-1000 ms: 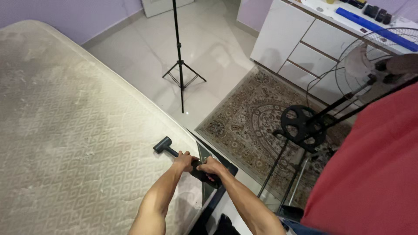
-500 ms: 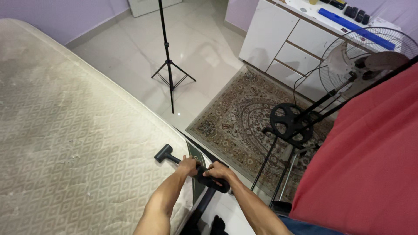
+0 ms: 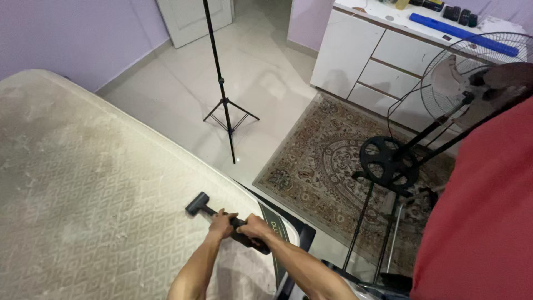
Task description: The person vacuums the top surface and the side edges of a mattress using a handheld vacuum attachment.
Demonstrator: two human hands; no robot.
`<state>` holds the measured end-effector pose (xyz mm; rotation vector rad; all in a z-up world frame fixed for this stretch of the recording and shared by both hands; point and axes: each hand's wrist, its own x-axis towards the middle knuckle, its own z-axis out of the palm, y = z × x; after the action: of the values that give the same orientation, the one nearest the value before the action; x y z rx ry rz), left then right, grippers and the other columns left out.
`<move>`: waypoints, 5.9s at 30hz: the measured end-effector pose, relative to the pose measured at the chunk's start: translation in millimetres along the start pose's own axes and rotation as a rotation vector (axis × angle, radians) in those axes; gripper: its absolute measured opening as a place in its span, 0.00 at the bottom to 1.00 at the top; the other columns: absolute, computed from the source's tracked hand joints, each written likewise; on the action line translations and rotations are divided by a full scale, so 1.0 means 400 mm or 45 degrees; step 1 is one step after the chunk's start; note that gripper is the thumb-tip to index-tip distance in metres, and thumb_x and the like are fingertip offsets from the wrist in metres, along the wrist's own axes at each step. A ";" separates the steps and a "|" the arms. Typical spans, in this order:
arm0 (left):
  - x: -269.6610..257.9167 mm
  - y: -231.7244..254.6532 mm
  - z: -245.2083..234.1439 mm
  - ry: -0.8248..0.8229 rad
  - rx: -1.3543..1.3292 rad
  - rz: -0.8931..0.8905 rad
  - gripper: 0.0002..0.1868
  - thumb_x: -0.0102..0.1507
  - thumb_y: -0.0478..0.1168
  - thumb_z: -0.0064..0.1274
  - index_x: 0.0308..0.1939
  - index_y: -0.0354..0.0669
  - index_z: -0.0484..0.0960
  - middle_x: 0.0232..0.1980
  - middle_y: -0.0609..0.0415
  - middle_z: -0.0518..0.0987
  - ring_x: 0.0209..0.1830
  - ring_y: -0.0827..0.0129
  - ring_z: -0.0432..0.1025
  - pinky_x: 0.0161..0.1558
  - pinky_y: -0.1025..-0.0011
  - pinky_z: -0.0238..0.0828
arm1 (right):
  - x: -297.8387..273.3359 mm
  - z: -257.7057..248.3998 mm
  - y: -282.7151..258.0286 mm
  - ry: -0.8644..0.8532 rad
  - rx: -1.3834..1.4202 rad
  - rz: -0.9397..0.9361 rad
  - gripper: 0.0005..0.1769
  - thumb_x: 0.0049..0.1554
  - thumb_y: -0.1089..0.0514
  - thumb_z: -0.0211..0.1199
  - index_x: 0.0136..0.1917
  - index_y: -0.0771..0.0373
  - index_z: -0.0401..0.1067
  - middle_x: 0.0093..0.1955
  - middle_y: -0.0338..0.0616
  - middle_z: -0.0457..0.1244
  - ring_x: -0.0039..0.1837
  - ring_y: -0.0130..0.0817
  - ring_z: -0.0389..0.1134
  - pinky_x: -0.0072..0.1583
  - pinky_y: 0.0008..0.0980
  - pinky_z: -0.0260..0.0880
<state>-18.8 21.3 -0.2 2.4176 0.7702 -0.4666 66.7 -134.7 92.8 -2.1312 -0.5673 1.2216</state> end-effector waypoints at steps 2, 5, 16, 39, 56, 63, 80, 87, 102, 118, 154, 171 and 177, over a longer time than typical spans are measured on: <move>0.019 -0.046 -0.040 0.043 -0.056 -0.010 0.37 0.57 0.38 0.58 0.68 0.77 0.73 0.81 0.45 0.51 0.77 0.42 0.54 0.74 0.55 0.59 | 0.030 0.019 -0.054 0.014 -0.057 0.033 0.19 0.52 0.50 0.69 0.41 0.72 0.77 0.31 0.51 0.68 0.28 0.35 0.69 0.32 0.35 0.69; 0.037 -0.103 -0.088 0.086 -0.137 -0.083 0.37 0.57 0.38 0.57 0.68 0.78 0.73 0.82 0.45 0.50 0.78 0.43 0.53 0.74 0.55 0.59 | 0.088 0.052 -0.131 0.010 -0.162 0.040 0.23 0.52 0.48 0.70 0.43 0.74 0.77 0.32 0.51 0.69 0.29 0.36 0.70 0.33 0.36 0.71; 0.036 -0.160 -0.159 0.148 -0.149 -0.132 0.35 0.54 0.37 0.56 0.64 0.74 0.77 0.76 0.45 0.60 0.72 0.43 0.63 0.71 0.57 0.65 | 0.109 0.055 -0.133 -0.169 0.025 -0.318 0.24 0.51 0.55 0.71 0.60 0.64 0.75 0.34 0.44 0.69 0.30 0.30 0.69 0.36 0.33 0.72; -0.121 0.313 0.227 -0.032 -0.109 0.167 0.24 0.58 0.42 0.50 0.59 0.60 0.82 0.57 0.48 0.82 0.68 0.52 0.66 0.66 0.59 0.68 | -0.251 -0.202 0.337 -0.210 0.110 0.067 0.27 0.57 0.55 0.68 0.69 0.59 0.71 0.28 0.40 0.63 0.26 0.28 0.62 0.28 0.32 0.63; -0.185 0.261 0.256 0.027 -0.221 -0.054 0.23 0.67 0.57 0.40 0.64 0.70 0.77 0.70 0.42 0.67 0.68 0.42 0.67 0.69 0.53 0.65 | -0.300 -0.127 0.296 -0.115 0.100 -0.018 0.20 0.57 0.55 0.66 0.59 0.68 0.78 0.26 0.42 0.62 0.23 0.29 0.60 0.26 0.33 0.59; -0.138 0.063 0.124 0.054 -0.265 -0.160 0.23 0.67 0.56 0.40 0.66 0.69 0.76 0.78 0.44 0.58 0.75 0.42 0.54 0.72 0.51 0.57 | -0.184 0.018 0.099 -0.065 0.120 0.037 0.16 0.55 0.54 0.67 0.56 0.62 0.77 0.26 0.42 0.63 0.24 0.30 0.62 0.28 0.34 0.61; -0.089 -0.367 -0.179 0.402 -0.309 -0.035 0.20 0.64 0.44 0.46 0.59 0.60 0.82 0.72 0.46 0.69 0.69 0.49 0.68 0.70 0.59 0.65 | 0.112 0.333 -0.249 -0.065 -0.018 -0.102 0.33 0.54 0.48 0.66 0.69 0.66 0.70 0.36 0.56 0.69 0.30 0.41 0.68 0.35 0.40 0.69; -0.098 -0.356 -0.142 0.406 -0.293 -0.027 0.19 0.63 0.43 0.47 0.56 0.58 0.84 0.69 0.42 0.71 0.68 0.46 0.67 0.70 0.58 0.64 | 0.083 0.346 -0.208 0.014 -0.056 -0.091 0.38 0.55 0.45 0.69 0.71 0.67 0.67 0.37 0.52 0.69 0.31 0.36 0.70 0.35 0.36 0.71; -0.150 -0.113 0.001 -0.002 -0.224 -0.227 0.21 0.64 0.50 0.49 0.62 0.62 0.80 0.70 0.46 0.67 0.65 0.50 0.72 0.67 0.59 0.69 | -0.088 0.198 0.003 -0.101 0.028 0.069 0.32 0.54 0.49 0.67 0.68 0.65 0.72 0.31 0.49 0.67 0.27 0.34 0.66 0.33 0.35 0.69; -0.259 0.214 0.251 -0.153 -0.068 -0.178 0.23 0.63 0.54 0.47 0.63 0.67 0.79 0.69 0.49 0.69 0.71 0.54 0.65 0.72 0.50 0.58 | -0.269 0.032 0.383 -0.174 0.091 0.061 0.36 0.53 0.52 0.69 0.72 0.65 0.68 0.28 0.45 0.63 0.25 0.33 0.63 0.28 0.36 0.64; -0.150 -0.295 -0.038 0.208 -0.341 -0.202 0.21 0.67 0.49 0.45 0.64 0.66 0.80 0.77 0.40 0.60 0.72 0.44 0.63 0.73 0.57 0.61 | -0.022 0.329 -0.139 0.015 -0.077 -0.055 0.23 0.53 0.48 0.66 0.51 0.71 0.77 0.31 0.53 0.68 0.26 0.37 0.68 0.32 0.36 0.69; -0.174 -0.290 -0.037 0.037 -0.187 -0.194 0.36 0.57 0.39 0.58 0.69 0.72 0.72 0.74 0.46 0.60 0.68 0.46 0.68 0.68 0.59 0.69 | -0.005 0.292 -0.066 -0.115 -0.004 -0.059 0.33 0.53 0.53 0.70 0.69 0.67 0.70 0.34 0.48 0.69 0.30 0.31 0.68 0.35 0.33 0.71; -0.235 -0.175 0.048 -0.037 -0.087 -0.273 0.42 0.54 0.39 0.64 0.69 0.77 0.69 0.73 0.48 0.59 0.68 0.46 0.67 0.66 0.56 0.71 | -0.133 0.226 -0.016 -0.134 -0.005 0.036 0.32 0.54 0.54 0.70 0.69 0.66 0.70 0.32 0.45 0.68 0.28 0.31 0.67 0.32 0.31 0.67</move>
<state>-137.5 18.1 0.9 2.2711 1.0217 -0.5480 -38.3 -137.0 94.6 -2.0941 -0.5867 1.3557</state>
